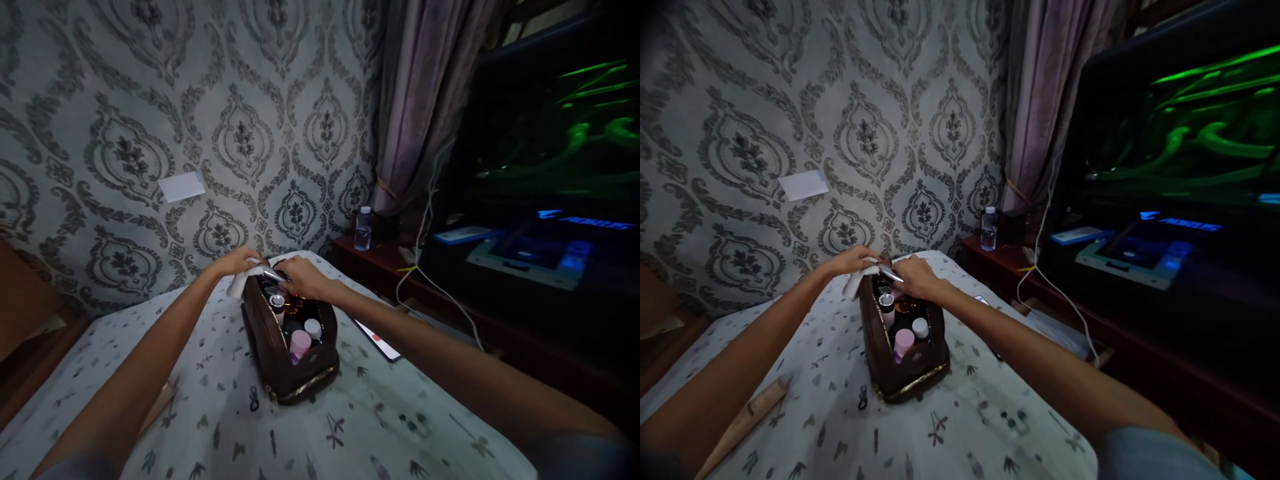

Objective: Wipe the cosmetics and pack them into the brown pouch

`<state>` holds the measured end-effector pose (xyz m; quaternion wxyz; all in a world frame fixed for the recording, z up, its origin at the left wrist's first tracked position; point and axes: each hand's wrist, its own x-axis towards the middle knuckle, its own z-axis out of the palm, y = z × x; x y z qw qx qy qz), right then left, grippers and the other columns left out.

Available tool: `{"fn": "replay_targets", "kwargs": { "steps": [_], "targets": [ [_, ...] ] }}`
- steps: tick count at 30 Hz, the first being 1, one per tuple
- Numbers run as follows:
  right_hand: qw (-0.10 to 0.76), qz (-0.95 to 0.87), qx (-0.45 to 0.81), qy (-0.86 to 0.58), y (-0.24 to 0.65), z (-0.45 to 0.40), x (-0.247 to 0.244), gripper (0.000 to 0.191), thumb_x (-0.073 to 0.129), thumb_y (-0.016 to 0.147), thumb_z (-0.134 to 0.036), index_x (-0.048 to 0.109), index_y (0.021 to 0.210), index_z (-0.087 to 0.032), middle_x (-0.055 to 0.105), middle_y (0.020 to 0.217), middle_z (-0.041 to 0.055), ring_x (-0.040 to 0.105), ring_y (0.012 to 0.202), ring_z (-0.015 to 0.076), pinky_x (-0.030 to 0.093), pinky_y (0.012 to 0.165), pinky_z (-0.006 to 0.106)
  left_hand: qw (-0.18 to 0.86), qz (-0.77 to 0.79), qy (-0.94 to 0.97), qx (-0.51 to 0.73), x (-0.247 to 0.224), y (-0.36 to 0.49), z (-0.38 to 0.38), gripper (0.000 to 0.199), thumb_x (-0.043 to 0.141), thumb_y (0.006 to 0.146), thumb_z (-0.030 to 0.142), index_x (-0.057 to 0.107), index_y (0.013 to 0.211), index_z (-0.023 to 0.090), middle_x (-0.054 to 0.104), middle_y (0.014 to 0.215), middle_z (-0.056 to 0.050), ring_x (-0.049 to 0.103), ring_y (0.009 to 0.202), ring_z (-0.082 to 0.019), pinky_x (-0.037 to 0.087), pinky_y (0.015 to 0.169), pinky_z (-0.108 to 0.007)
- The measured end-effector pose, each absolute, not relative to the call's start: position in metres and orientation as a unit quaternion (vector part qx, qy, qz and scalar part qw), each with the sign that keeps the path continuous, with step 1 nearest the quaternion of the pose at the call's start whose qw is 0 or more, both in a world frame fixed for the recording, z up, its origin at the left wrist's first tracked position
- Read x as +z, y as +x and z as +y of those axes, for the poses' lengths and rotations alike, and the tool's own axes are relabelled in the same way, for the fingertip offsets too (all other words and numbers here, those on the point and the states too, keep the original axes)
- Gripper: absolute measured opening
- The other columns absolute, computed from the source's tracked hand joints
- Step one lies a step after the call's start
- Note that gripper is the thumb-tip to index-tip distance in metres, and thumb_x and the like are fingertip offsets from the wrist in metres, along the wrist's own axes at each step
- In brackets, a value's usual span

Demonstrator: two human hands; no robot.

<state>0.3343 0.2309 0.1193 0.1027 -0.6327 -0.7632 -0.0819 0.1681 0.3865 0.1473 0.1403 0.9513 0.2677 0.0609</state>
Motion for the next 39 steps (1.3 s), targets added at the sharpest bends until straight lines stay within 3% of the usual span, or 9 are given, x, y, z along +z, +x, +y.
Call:
{"fn": "replay_targets", "kwargs": {
  "steps": [5, 9, 15, 22, 27, 32, 39],
  "targets": [
    [0.081, -0.761, -0.082, -0.639, 0.336, 0.23, 0.116, 0.037, 0.064, 0.088, -0.04, 0.064, 0.119, -0.021, 0.07, 0.115, 0.0117, 0.057, 0.115, 0.0312, 0.04, 0.093, 0.041, 0.173, 0.278, 0.941, 0.086, 0.14, 0.167, 0.389, 0.034, 0.052, 0.071, 0.024, 0.075, 0.092, 0.012, 0.069, 0.073, -0.001, 0.059, 0.072, -0.017, 0.046, 0.063, -0.022],
    [0.046, -0.759, -0.092, -0.643, 0.33, 0.226, 0.124, 0.034, 0.064, 0.087, -0.037, 0.064, 0.115, -0.018, 0.069, 0.115, 0.0137, 0.057, 0.116, 0.0323, 0.036, 0.099, 0.05, 0.177, 0.292, 0.933, 0.112, 0.136, 0.168, 0.388, 0.036, 0.053, 0.07, 0.026, 0.075, 0.096, 0.013, 0.069, 0.072, -0.001, 0.059, 0.073, -0.018, 0.046, 0.063, -0.023],
    [0.055, -0.744, -0.094, -0.659, 0.314, 0.223, 0.135, 0.031, 0.061, 0.086, -0.031, 0.064, 0.113, -0.017, 0.072, 0.109, 0.0141, 0.058, 0.113, 0.034, 0.036, 0.098, 0.053, 0.17, 0.305, 0.927, 0.135, 0.134, 0.17, 0.389, 0.039, 0.051, 0.068, 0.021, 0.075, 0.098, 0.012, 0.071, 0.078, -0.003, 0.058, 0.075, -0.019, 0.045, 0.065, -0.025],
    [0.048, -0.745, -0.087, -0.659, 0.315, 0.221, 0.131, 0.03, 0.056, 0.09, -0.037, 0.065, 0.109, -0.015, 0.07, 0.111, 0.0165, 0.057, 0.115, 0.0343, 0.035, 0.1, 0.057, 0.185, 0.304, 0.924, 0.143, 0.13, 0.173, 0.388, 0.043, 0.047, 0.069, 0.024, 0.075, 0.1, 0.011, 0.07, 0.079, -0.002, 0.057, 0.071, -0.018, 0.043, 0.062, -0.024],
    [0.036, -0.75, -0.082, -0.656, 0.324, 0.221, 0.13, 0.029, 0.055, 0.09, -0.03, 0.063, 0.113, -0.014, 0.067, 0.118, 0.0178, 0.056, 0.118, 0.0334, 0.041, 0.095, 0.05, 0.196, 0.301, 0.922, 0.145, 0.128, 0.173, 0.393, 0.04, 0.05, 0.068, 0.026, 0.075, 0.096, 0.012, 0.068, 0.073, -0.001, 0.054, 0.064, -0.016, 0.04, 0.056, -0.023],
    [0.044, -0.744, -0.075, -0.663, 0.331, 0.223, 0.13, 0.03, 0.055, 0.09, -0.032, 0.065, 0.112, -0.016, 0.071, 0.109, 0.0168, 0.063, 0.108, 0.0318, 0.045, 0.085, 0.039, 0.209, 0.291, 0.922, 0.144, 0.127, 0.176, 0.399, 0.037, 0.052, 0.067, 0.029, 0.076, 0.09, 0.013, 0.068, 0.071, -0.001, 0.054, 0.065, -0.016, 0.039, 0.057, -0.023],
    [0.068, -0.742, -0.072, -0.663, 0.334, 0.225, 0.127, 0.037, 0.061, 0.087, -0.037, 0.062, 0.119, -0.019, 0.07, 0.11, 0.0148, 0.06, 0.112, 0.0331, 0.04, 0.094, 0.047, 0.244, 0.278, 0.916, 0.156, 0.124, 0.177, 0.399, 0.04, 0.053, 0.067, 0.027, 0.075, 0.096, 0.011, 0.073, 0.085, -0.004, 0.061, 0.077, -0.018, 0.045, 0.068, -0.024]
  ]
}}
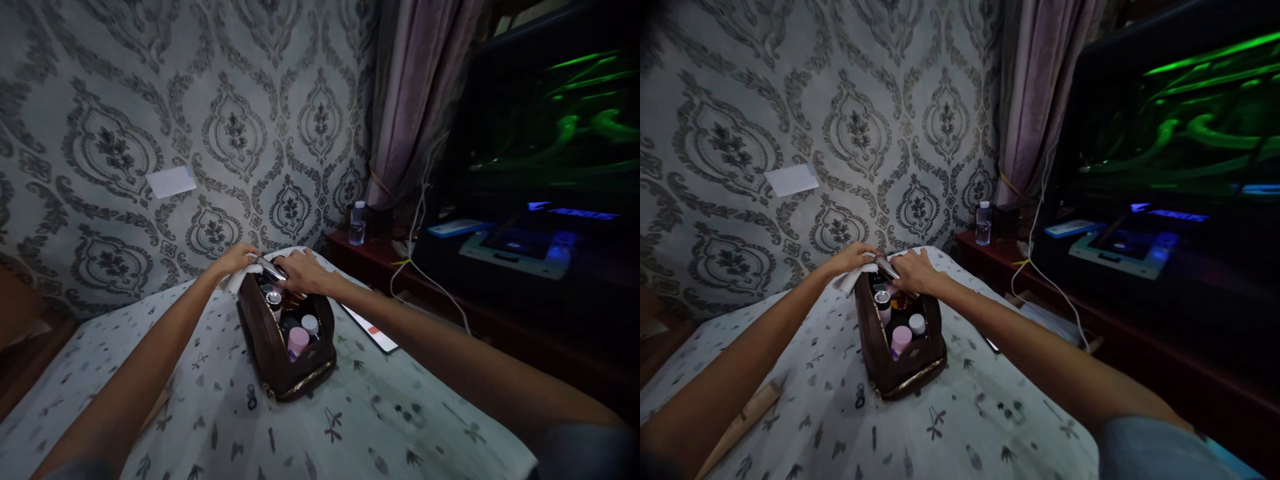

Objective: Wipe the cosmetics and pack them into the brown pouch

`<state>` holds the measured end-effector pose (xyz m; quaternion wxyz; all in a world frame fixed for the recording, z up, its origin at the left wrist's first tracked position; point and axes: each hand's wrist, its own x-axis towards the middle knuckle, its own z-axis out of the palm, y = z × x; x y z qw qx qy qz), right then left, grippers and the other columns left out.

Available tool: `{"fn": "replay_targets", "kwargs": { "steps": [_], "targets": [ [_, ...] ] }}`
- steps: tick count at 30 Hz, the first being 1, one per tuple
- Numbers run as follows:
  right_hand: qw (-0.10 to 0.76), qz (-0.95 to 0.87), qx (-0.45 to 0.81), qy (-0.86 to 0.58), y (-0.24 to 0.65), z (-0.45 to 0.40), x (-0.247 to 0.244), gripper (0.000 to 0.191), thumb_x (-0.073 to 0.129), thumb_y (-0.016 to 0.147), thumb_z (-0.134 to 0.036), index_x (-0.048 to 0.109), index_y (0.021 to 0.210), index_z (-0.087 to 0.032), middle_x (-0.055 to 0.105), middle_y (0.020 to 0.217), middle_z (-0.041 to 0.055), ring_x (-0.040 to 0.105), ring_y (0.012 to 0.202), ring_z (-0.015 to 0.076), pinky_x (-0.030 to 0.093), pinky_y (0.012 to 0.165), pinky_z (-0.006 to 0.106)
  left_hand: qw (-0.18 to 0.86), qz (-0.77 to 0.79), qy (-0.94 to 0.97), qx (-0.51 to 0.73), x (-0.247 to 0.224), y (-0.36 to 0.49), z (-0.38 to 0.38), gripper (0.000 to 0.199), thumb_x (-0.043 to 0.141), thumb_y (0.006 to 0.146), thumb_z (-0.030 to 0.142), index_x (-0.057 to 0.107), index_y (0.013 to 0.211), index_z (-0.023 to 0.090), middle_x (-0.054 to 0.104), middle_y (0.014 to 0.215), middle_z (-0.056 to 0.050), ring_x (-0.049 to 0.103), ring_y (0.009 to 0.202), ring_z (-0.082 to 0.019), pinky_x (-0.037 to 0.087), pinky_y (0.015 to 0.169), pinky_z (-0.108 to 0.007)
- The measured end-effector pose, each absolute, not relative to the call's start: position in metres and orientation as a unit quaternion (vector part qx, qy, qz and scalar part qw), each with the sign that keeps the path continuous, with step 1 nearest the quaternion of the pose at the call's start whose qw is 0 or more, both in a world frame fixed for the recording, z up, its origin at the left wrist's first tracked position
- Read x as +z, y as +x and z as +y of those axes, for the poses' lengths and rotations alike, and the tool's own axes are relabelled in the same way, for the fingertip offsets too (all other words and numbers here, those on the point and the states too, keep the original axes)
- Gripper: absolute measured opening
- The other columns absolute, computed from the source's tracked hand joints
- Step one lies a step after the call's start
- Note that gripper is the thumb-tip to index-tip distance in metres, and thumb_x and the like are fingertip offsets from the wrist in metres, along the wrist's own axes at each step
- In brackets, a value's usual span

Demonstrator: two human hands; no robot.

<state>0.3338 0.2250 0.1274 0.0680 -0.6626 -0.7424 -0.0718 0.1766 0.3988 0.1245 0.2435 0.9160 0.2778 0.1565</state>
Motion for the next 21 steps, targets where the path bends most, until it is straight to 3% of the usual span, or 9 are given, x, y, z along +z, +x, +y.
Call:
{"fn": "replay_targets", "kwargs": {
  "steps": [8, 14, 21],
  "targets": [
    [0.054, -0.742, -0.053, -0.666, 0.329, 0.221, 0.13, 0.045, 0.065, 0.085, -0.041, 0.06, 0.123, -0.018, 0.068, 0.115, 0.0166, 0.053, 0.119, 0.0358, 0.034, 0.098, 0.053, 0.274, 0.287, 0.904, 0.158, 0.126, 0.175, 0.401, 0.037, 0.054, 0.063, 0.026, 0.075, 0.089, 0.012, 0.073, 0.078, -0.003, 0.06, 0.069, -0.018, 0.045, 0.061, -0.024],
    [0.107, -0.725, -0.025, -0.68, 0.327, 0.219, 0.128, 0.044, 0.065, 0.083, -0.043, 0.062, 0.121, -0.022, 0.069, 0.113, 0.0129, 0.056, 0.117, 0.0352, 0.037, 0.098, 0.052, 0.269, 0.287, 0.902, 0.177, 0.125, 0.173, 0.397, 0.044, 0.052, 0.067, 0.028, 0.074, 0.101, 0.009, 0.074, 0.085, -0.006, 0.063, 0.075, -0.019, 0.047, 0.065, -0.025],
    [0.089, -0.741, -0.042, -0.664, 0.327, 0.212, 0.123, 0.036, 0.058, 0.088, -0.044, 0.063, 0.111, -0.017, 0.068, 0.115, 0.0155, 0.057, 0.116, 0.0357, 0.037, 0.099, 0.059, 0.23, 0.27, 0.922, 0.155, 0.12, 0.184, 0.395, 0.041, 0.052, 0.069, 0.029, 0.075, 0.099, 0.012, 0.074, 0.086, -0.003, 0.063, 0.079, -0.019, 0.049, 0.072, -0.026]
  ]
}}
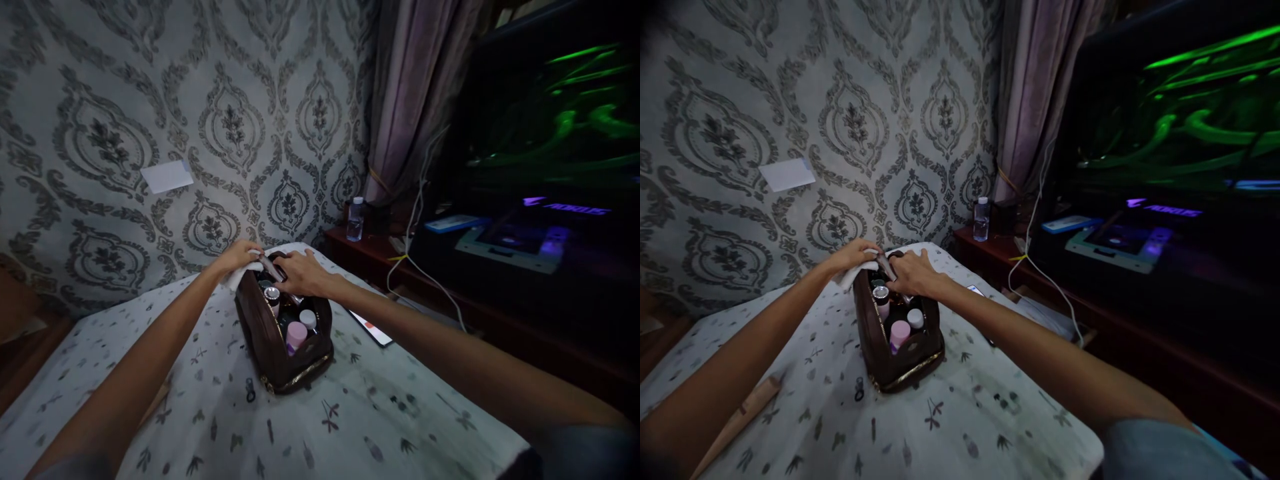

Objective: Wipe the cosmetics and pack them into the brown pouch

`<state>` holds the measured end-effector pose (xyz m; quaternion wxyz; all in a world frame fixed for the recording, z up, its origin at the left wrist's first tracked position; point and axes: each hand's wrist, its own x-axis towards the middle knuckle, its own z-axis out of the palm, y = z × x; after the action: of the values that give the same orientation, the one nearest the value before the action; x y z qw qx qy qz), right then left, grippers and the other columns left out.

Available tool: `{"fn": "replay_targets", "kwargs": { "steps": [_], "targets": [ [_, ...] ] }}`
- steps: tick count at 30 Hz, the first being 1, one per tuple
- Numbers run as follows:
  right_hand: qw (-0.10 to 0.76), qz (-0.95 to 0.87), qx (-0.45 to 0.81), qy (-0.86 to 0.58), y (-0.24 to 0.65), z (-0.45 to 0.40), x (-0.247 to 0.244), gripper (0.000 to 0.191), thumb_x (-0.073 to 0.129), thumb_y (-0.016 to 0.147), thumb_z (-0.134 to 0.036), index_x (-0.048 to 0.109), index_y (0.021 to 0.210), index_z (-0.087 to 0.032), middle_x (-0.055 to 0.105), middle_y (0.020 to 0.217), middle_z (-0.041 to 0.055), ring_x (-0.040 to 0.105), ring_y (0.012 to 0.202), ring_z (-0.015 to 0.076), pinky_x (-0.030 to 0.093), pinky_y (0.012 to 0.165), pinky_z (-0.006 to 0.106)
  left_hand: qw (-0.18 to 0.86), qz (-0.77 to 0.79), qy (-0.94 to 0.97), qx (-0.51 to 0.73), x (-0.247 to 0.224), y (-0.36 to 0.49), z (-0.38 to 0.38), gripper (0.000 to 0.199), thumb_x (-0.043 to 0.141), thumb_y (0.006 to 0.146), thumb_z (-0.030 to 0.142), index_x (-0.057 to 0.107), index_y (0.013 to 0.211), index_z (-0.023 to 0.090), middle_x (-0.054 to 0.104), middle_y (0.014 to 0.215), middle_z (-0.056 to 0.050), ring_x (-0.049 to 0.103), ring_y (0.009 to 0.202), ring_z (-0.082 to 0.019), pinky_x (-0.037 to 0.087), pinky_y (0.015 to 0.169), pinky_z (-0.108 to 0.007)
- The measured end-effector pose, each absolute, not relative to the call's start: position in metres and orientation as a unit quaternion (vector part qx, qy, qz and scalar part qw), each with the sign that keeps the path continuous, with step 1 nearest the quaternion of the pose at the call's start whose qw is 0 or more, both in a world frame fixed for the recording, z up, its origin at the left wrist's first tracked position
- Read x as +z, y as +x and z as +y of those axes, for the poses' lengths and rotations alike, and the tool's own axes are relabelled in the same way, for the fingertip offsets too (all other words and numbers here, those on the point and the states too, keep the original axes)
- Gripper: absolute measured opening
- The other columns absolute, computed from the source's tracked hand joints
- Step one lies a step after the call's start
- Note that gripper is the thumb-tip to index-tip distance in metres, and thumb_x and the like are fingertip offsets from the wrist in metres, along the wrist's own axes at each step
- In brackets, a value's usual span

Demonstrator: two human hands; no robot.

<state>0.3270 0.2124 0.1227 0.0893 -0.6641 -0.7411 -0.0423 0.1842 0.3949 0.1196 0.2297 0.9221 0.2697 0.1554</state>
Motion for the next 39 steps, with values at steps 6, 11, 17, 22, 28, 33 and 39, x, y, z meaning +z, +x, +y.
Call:
{"fn": "replay_targets", "kwargs": {
  "steps": [6, 11, 17, 22, 28, 33, 39],
  "targets": [
    [0.092, -0.736, -0.073, -0.667, 0.328, 0.207, 0.116, 0.036, 0.054, 0.093, -0.044, 0.059, 0.116, -0.017, 0.068, 0.113, 0.015, 0.057, 0.116, 0.0355, 0.038, 0.097, 0.057, 0.185, 0.257, 0.937, 0.146, 0.121, 0.196, 0.397, 0.033, 0.057, 0.067, 0.025, 0.076, 0.093, 0.017, 0.075, 0.088, -0.003, 0.063, 0.086, -0.02, 0.048, 0.083, -0.028],
    [0.088, -0.74, -0.072, -0.663, 0.326, 0.201, 0.119, 0.029, 0.055, 0.09, -0.033, 0.061, 0.112, -0.016, 0.069, 0.11, 0.0163, 0.06, 0.109, 0.0331, 0.044, 0.089, 0.043, 0.194, 0.237, 0.945, 0.117, 0.127, 0.205, 0.395, 0.027, 0.059, 0.065, 0.025, 0.077, 0.084, 0.017, 0.073, 0.078, -0.002, 0.062, 0.079, -0.02, 0.048, 0.078, -0.028],
    [0.14, -0.765, -0.048, -0.626, 0.33, 0.203, 0.115, 0.021, 0.056, 0.087, -0.027, 0.063, 0.103, -0.014, 0.069, 0.102, 0.0136, 0.064, 0.097, 0.0258, 0.043, 0.083, 0.032, 0.23, 0.23, 0.939, 0.113, 0.129, 0.208, 0.391, 0.027, 0.06, 0.066, 0.029, 0.076, 0.083, 0.015, 0.072, 0.075, -0.002, 0.061, 0.073, -0.018, 0.047, 0.069, -0.026],
    [0.18, -0.767, -0.036, -0.615, 0.329, 0.205, 0.108, 0.027, 0.053, 0.086, -0.014, 0.061, 0.112, -0.012, 0.064, 0.112, 0.0136, 0.06, 0.103, 0.0226, 0.044, 0.087, 0.03, 0.243, 0.245, 0.928, 0.14, 0.12, 0.216, 0.392, 0.02, 0.059, 0.068, 0.028, 0.072, 0.075, 0.014, 0.066, 0.065, -0.001, 0.057, 0.065, -0.016, 0.045, 0.063, -0.026],
    [0.224, -0.761, -0.009, -0.609, 0.33, 0.207, 0.104, 0.043, 0.052, 0.087, -0.01, 0.052, 0.129, -0.013, 0.046, 0.137, 0.0166, 0.053, 0.118, 0.0232, 0.044, 0.097, 0.035, 0.26, 0.255, 0.916, 0.169, 0.114, 0.214, 0.384, 0.036, 0.061, 0.071, 0.028, 0.069, 0.101, 0.011, 0.066, 0.078, -0.002, 0.057, 0.072, -0.016, 0.046, 0.068, -0.026],
    [0.246, -0.753, 0.011, -0.611, 0.332, 0.205, 0.102, 0.042, 0.054, 0.088, -0.014, 0.05, 0.13, -0.015, 0.047, 0.134, 0.0148, 0.052, 0.121, 0.025, 0.042, 0.101, 0.039, 0.323, 0.163, 0.926, 0.104, 0.126, 0.205, 0.376, 0.062, 0.072, 0.067, 0.035, 0.063, 0.125, 0.015, 0.068, 0.115, -0.008, 0.06, 0.105, -0.022, 0.047, 0.09, -0.03],
    [0.183, -0.774, 0.02, -0.606, 0.33, 0.193, 0.105, 0.058, 0.064, 0.083, -0.018, 0.046, 0.138, -0.016, 0.039, 0.145, 0.0188, 0.044, 0.13, 0.0328, 0.04, 0.104, 0.046, 0.288, 0.173, 0.936, 0.105, 0.134, 0.203, 0.371, 0.048, 0.071, 0.067, 0.031, 0.069, 0.112, 0.015, 0.07, 0.113, -0.007, 0.06, 0.106, -0.023, 0.045, 0.092, -0.03]
  ]
}}
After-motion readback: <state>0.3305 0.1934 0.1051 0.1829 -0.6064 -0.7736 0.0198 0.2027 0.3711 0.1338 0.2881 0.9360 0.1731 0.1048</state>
